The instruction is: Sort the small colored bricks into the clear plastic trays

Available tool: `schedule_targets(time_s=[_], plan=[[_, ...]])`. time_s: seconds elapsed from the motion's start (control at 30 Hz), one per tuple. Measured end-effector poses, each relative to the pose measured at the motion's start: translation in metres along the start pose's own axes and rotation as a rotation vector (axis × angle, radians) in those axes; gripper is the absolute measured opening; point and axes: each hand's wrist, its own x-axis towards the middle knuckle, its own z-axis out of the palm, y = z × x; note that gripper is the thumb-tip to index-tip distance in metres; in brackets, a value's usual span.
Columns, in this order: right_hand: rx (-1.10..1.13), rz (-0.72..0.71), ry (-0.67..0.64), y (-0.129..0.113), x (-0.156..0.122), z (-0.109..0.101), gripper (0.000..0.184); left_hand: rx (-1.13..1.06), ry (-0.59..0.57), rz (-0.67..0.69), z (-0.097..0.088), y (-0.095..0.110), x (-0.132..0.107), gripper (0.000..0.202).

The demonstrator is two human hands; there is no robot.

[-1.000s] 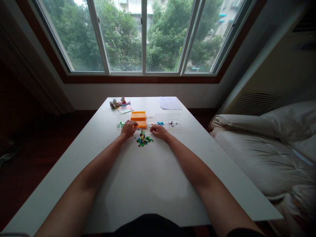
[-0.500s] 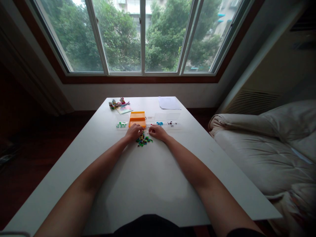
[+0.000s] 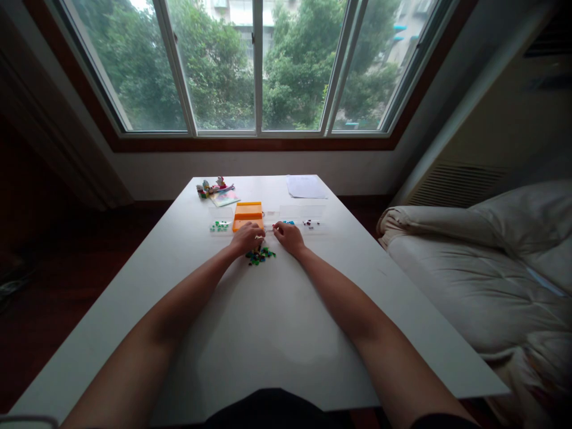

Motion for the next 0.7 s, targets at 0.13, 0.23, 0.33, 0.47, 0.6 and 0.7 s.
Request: schedule_targets(time_s=[0.13,0.23,0.33,0.47,0.6,0.7], plan=[[0.024,0.033,0.096,0.005,0.001,-0.001,0.018,0.039,-0.052,0.007,-0.001,0.006,0.005,0.015],[0.019,0.016,0.111,0.003,0.001,0.001,0.019,0.042,-0.056,0.007,-0.002,0.009,0.006,0.014],[0.016,0.008,0.096,0.001,0.000,0.003,0.018,0.016,-0.009,-0.033,-0.005,0.009,0.008,0.015],[0.041,0.007,0.055,-0.001,0.000,0.002,0.017,-0.046,0.135,-0.213,-0.010,0.001,0.011,0.018],[0.072,-0.014,0.006,-0.003,-0.001,0.001,0.017,-0.109,0.236,-0.477,-0.011,-0.015,0.011,0.022],[0.085,-0.025,-0.020,-0.004,-0.002,0.000,0.016,-0.117,0.272,-0.587,-0.008,-0.025,0.007,0.023]])
